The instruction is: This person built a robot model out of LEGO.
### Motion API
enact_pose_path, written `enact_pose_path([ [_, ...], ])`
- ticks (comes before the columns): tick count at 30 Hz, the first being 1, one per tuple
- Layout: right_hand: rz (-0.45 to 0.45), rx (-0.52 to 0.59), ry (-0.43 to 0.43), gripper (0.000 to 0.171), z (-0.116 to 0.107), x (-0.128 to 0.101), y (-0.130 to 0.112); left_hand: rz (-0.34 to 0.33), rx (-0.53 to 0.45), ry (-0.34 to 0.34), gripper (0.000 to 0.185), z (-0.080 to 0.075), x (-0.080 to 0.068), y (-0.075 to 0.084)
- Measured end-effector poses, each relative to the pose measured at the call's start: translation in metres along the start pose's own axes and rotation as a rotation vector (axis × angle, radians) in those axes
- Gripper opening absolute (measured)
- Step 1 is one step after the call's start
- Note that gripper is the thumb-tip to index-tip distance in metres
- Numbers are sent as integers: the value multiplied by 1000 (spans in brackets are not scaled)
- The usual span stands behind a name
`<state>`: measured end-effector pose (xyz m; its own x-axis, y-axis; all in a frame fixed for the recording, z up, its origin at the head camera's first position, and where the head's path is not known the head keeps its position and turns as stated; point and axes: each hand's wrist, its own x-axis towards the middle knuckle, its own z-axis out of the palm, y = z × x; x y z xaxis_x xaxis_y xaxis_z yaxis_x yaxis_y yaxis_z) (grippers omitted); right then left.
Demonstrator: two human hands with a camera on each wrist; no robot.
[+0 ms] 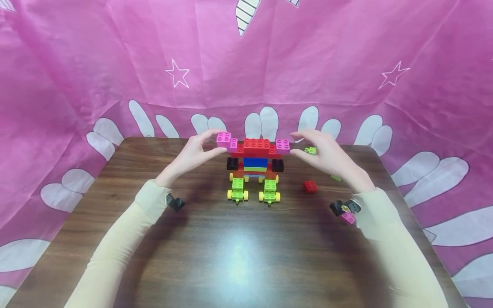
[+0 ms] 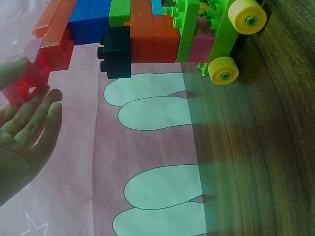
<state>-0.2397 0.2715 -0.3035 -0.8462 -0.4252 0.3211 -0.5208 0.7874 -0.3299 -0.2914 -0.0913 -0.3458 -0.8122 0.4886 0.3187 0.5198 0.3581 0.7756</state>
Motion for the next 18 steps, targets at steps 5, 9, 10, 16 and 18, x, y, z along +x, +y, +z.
enact_pose_path([
  [5,84,20,14,41,7,-30,19,-14,31,5,50,0,1,0],
  [9,124,2,6,37,12,-59,43,-12,49,2,51,1,1,1],
  [10,127,-4,-4,37,14,-67,50,-9,50,2,51,1,1,1],
  [16,164,14,-51,34,26,-115,86,-10,45,3,51,0,-1,3],
  [18,198,34,-65,35,29,-128,93,-20,40,7,52,0,-2,2],
])
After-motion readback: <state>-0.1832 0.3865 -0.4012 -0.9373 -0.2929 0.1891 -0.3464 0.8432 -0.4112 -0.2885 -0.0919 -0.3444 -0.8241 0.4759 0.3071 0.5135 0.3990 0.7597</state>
